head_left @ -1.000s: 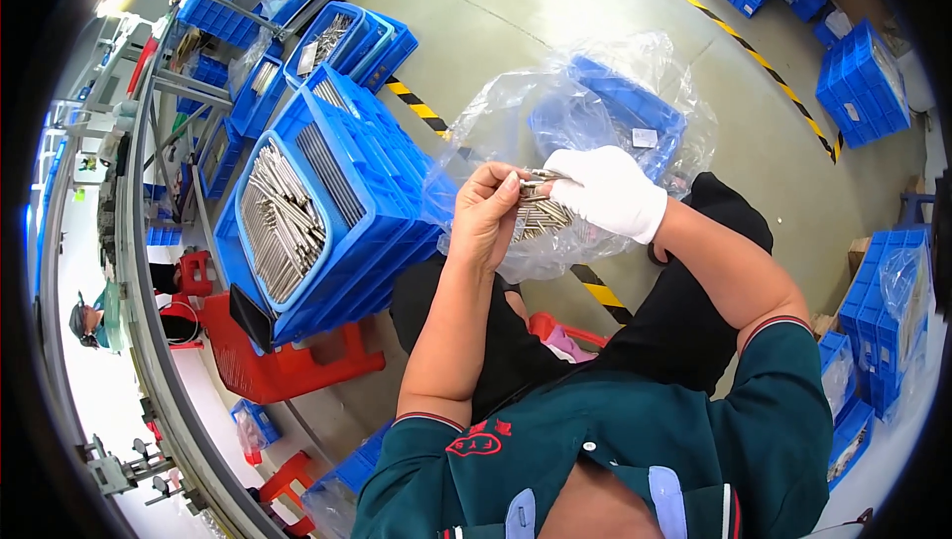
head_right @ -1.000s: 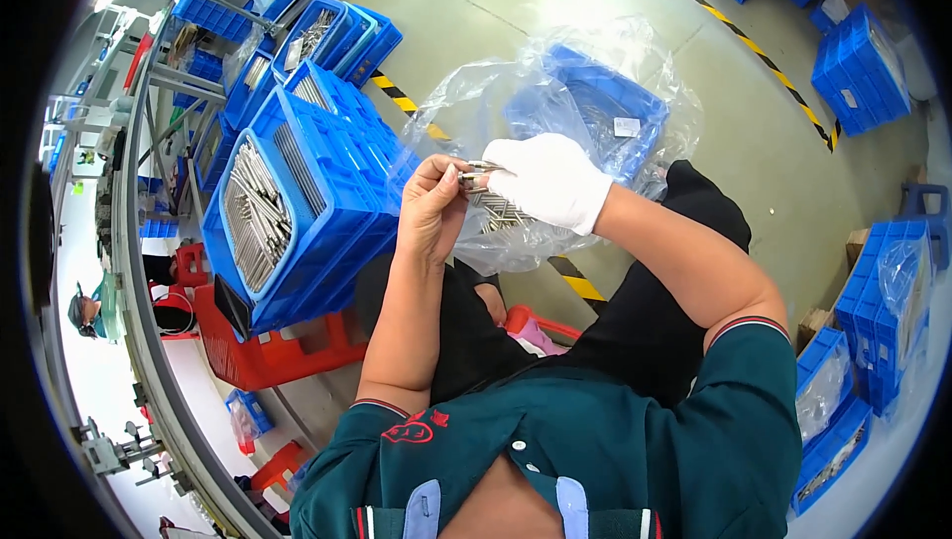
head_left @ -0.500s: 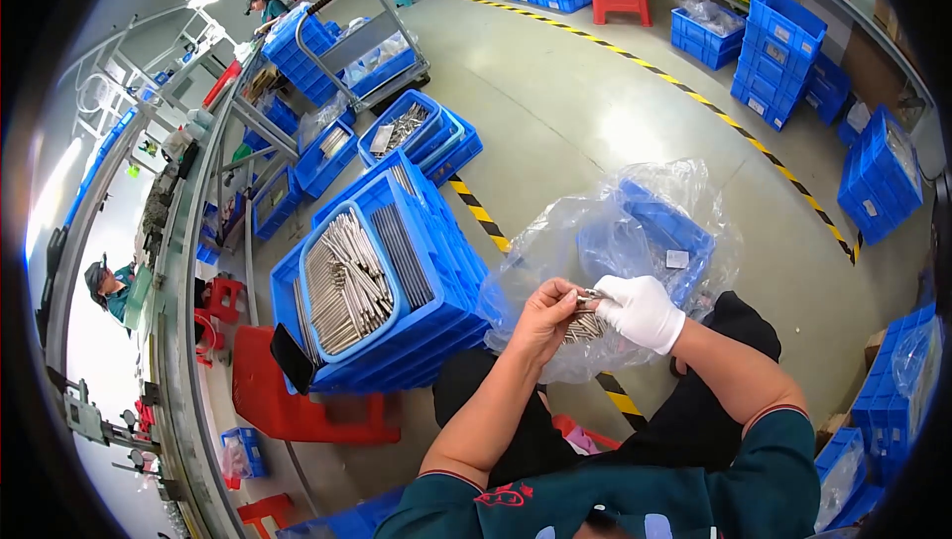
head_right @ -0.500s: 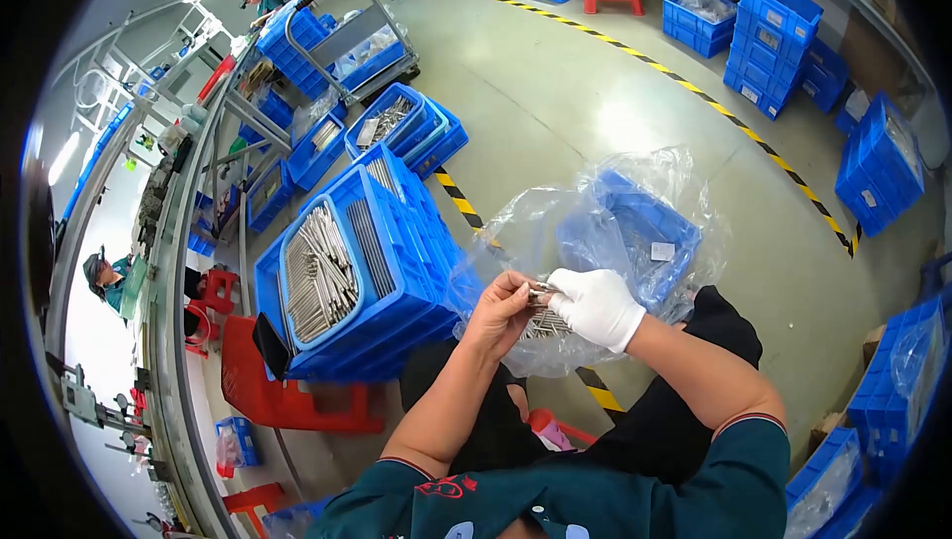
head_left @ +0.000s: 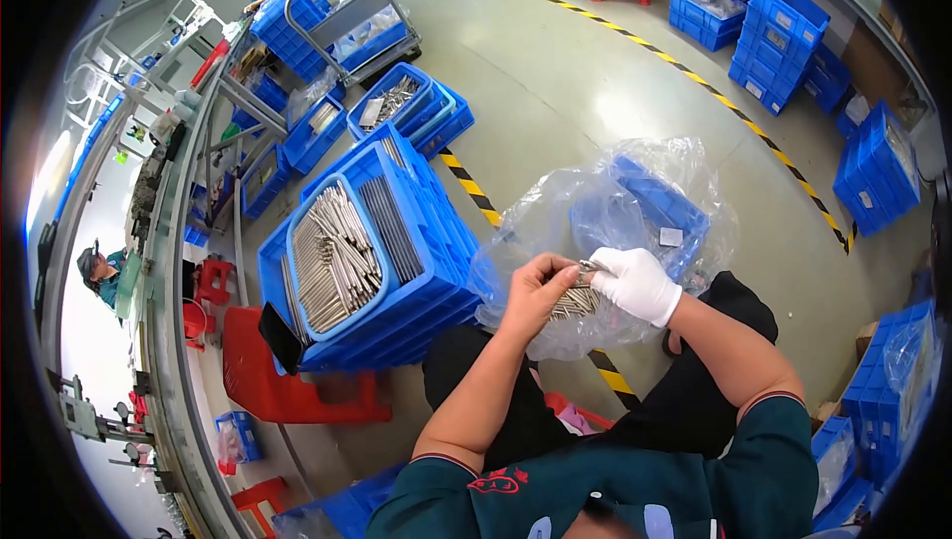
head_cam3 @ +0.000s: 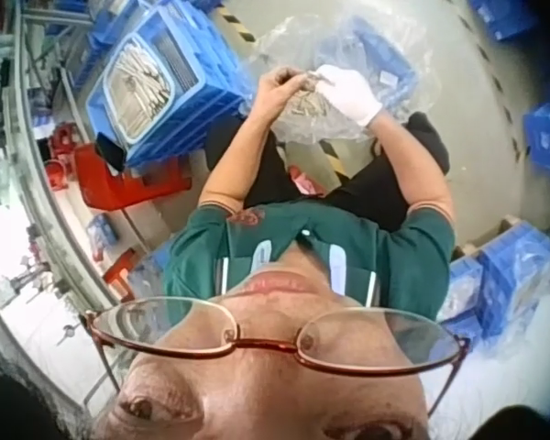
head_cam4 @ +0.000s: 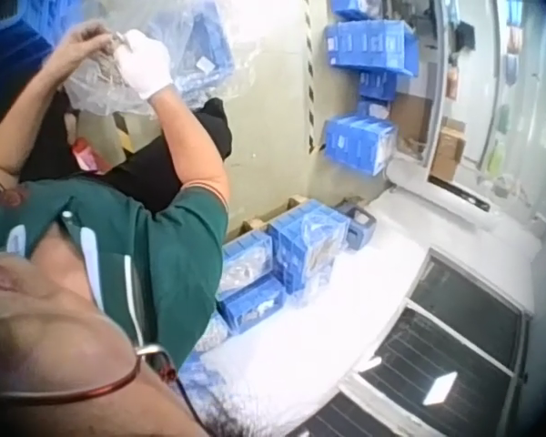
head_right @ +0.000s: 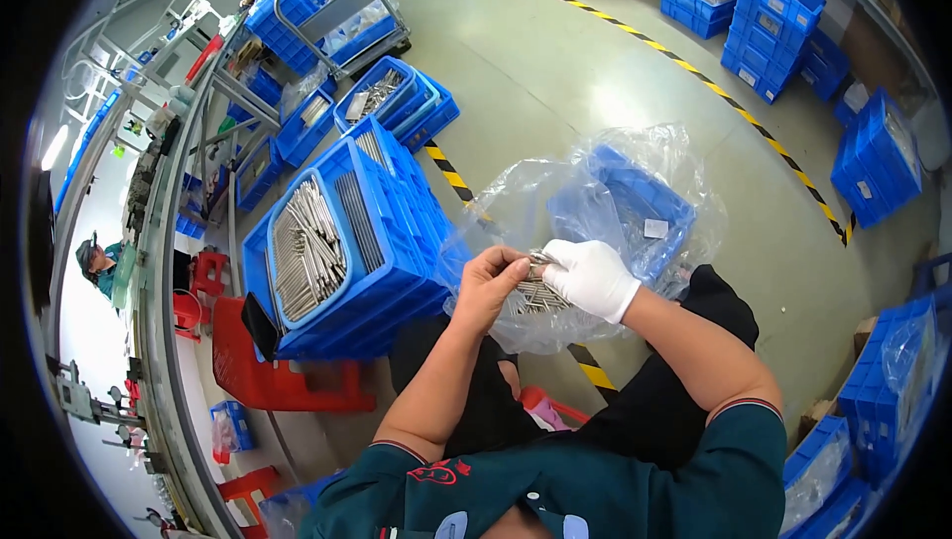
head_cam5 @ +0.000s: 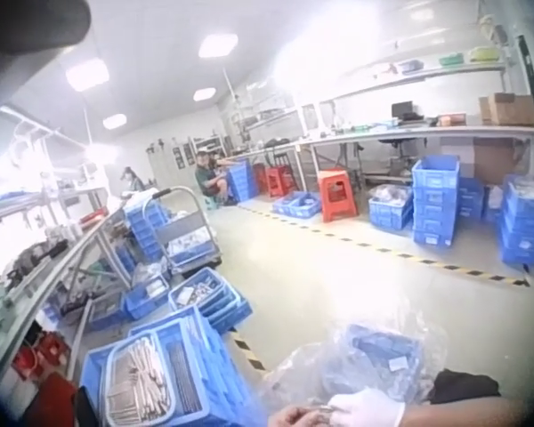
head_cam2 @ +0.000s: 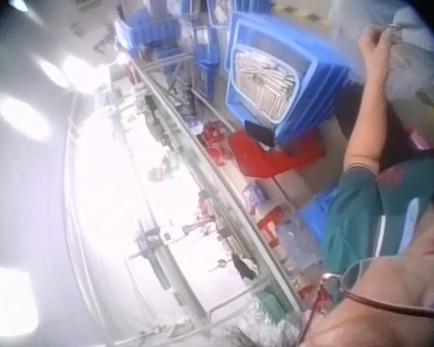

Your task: The person sorts small metal pins by hand, picking them from a plastic bag and placing them into blue crates.

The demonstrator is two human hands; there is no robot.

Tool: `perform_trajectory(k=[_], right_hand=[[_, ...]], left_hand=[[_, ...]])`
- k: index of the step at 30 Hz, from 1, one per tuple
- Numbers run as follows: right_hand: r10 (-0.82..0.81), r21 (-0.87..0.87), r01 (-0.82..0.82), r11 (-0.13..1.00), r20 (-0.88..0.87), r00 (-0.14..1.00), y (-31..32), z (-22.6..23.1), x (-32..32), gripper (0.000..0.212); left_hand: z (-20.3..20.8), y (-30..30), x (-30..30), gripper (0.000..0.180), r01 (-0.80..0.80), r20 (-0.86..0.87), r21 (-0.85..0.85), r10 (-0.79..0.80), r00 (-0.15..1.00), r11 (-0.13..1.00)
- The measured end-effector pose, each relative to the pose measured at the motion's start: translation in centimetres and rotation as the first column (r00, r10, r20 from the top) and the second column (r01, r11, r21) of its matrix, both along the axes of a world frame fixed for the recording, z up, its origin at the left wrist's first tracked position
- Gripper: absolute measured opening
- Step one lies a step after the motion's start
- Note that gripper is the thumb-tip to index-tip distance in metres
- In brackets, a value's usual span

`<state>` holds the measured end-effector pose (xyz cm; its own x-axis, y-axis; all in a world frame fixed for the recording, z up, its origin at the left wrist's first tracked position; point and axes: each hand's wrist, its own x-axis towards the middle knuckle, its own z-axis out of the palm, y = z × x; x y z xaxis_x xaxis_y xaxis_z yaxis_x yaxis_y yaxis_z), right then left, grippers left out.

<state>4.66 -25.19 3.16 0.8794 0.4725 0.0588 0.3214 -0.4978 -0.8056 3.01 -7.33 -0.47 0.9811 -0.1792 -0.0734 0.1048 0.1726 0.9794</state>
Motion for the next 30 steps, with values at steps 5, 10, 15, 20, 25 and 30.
perform_trajectory(k=[5, 10, 15, 20, 25, 30], right_hand=[[-0.012, -0.001, 0.012, 1.000, 0.047, 0.999, -0.3, -0.6, 0.5, 0.014], [0.040, 0.020, -0.040, 0.999, 0.023, 0.999, -0.8, -1.2, 1.3, 0.015], [0.007, 0.025, -0.005, 1.000, -0.102, 0.995, -0.7, -1.6, 2.8, 0.021], [0.055, -0.118, -0.056, 0.991, -0.015, 0.998, -0.2, -7.8, 4.0, 0.032], [0.063, -0.208, -0.083, 0.975, -0.099, 0.993, 1.2, -11.5, 3.2, 0.034], [0.097, -0.161, -0.112, 0.981, -0.096, 0.991, 1.3, -9.4, 3.0, 0.035]], left_hand=[[-0.2, 0.1, 0.5, 0.017, -0.025, 0.110, 0.261, -0.004, 0.994, 0.965], [-0.2, -0.2, 0.9, 0.015, 0.018, 0.061, 0.114, -0.025, 0.998, 0.993], [-0.4, 0.3, 2.6, 0.032, 0.026, 0.063, 0.072, -0.030, 0.998, 0.997], [-6.1, 0.1, 3.9, 0.032, 0.056, -0.240, -0.036, -0.063, 0.969, 0.998], [-7.9, 0.7, 2.7, 0.024, 0.093, -0.332, 0.150, -0.038, 0.942, 0.984], [-6.8, 1.4, 2.4, 0.023, 0.085, -0.283, 0.083, -0.058, 0.957, 0.993]])
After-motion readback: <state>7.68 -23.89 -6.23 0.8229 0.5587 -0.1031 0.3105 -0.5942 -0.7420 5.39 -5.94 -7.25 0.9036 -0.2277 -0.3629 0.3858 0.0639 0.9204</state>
